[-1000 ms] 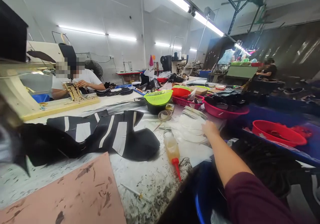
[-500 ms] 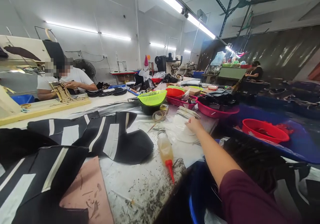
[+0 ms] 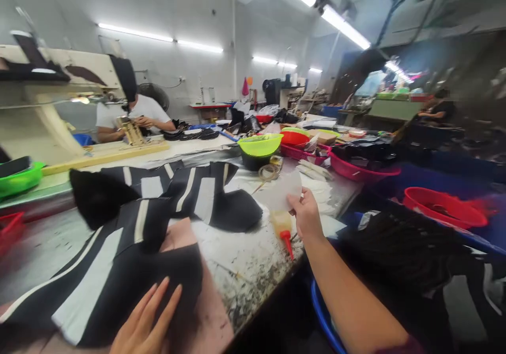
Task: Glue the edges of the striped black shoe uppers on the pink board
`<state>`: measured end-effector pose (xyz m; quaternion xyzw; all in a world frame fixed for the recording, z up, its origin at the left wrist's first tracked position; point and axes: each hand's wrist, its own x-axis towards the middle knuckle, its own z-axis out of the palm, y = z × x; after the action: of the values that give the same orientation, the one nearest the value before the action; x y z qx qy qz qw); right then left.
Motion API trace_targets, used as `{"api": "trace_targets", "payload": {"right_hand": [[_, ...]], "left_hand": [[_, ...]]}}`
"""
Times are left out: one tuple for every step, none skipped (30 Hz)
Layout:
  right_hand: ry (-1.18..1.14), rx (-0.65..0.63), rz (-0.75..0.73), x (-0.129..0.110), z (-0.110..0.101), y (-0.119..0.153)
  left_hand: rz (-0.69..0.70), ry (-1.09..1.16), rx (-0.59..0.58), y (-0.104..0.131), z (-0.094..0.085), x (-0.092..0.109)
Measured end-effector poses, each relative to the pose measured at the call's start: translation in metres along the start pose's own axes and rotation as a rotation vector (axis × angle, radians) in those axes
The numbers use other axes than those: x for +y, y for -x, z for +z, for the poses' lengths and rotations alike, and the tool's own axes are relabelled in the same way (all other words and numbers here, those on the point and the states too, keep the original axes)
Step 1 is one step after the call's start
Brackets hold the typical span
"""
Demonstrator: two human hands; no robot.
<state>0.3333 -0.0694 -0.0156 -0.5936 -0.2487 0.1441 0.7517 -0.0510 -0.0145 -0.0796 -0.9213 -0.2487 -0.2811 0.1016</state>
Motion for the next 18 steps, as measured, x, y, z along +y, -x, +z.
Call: {"api": "trace_targets", "payload": {"right_hand": [[-0.076,-0.087,0.043,-0.001,0.009,0.025],[-0.135,-0.147,0.097,-0.002,0.017,0.049],[-0.168,-0.179,0.154,-0.004,0.024,0.071],[-0.185,-0.194,0.206,-0.005,0.03,0.092],[-0.193,-0.212,0.253,-0.007,0.036,0.112],[-0.199,-0.246,0.299,-0.008,0.041,0.13],[-0.209,-0.305,0.347,-0.009,0.045,0.147],[-0.223,-0.389,0.403,-0.01,0.05,0.163],[-0.236,-0.491,0.467,-0.011,0.054,0.178],[-0.246,-0.598,0.53,-0.012,0.059,0.193],[-0.247,-0.7,0.582,-0.012,0.064,0.206],[-0.23,-0.794,0.612,-0.011,0.069,0.217],[-0.188,-0.875,0.614,-0.011,0.074,0.226],[-0.122,-0.946,0.593,-0.009,0.078,0.232],[-0.036,-1.008,0.56,-0.008,0.082,0.236],[0.058,-1.066,0.528,-0.007,0.084,0.237],[0.15,-1.123,0.499,-0.006,0.085,0.238],[0.228,-1.172,0.461,-0.006,0.086,0.237]], "left_hand": [[0.002,-0.009,-0.057,0.004,-0.001,0.001],[-0.024,-0.014,-0.128,0.008,-0.004,0.003],[-0.047,-0.006,-0.201,0.013,-0.009,0.004],[-0.058,0.039,-0.298,0.018,-0.017,0.006],[-0.095,0.099,-0.397,0.024,-0.027,0.008],[-0.141,0.167,-0.479,0.03,-0.039,0.011],[-0.188,0.233,-0.551,0.035,-0.052,0.015],[-0.235,0.291,-0.606,0.039,-0.064,0.021],[-0.271,0.34,-0.645,0.042,-0.076,0.027],[-0.296,0.38,-0.671,0.045,-0.086,0.033],[-0.314,0.416,-0.679,0.047,-0.094,0.039],[-0.327,0.452,-0.669,0.05,-0.099,0.044],[-0.343,0.493,-0.646,0.052,-0.103,0.048],[-0.365,0.54,-0.61,0.054,-0.104,0.05],[-0.405,0.587,-0.564,0.057,-0.105,0.051],[-0.457,0.633,-0.515,0.059,-0.104,0.05],[-0.521,0.67,-0.466,0.061,-0.102,0.049],[-0.596,0.692,-0.422,0.063,-0.101,0.048]]}}
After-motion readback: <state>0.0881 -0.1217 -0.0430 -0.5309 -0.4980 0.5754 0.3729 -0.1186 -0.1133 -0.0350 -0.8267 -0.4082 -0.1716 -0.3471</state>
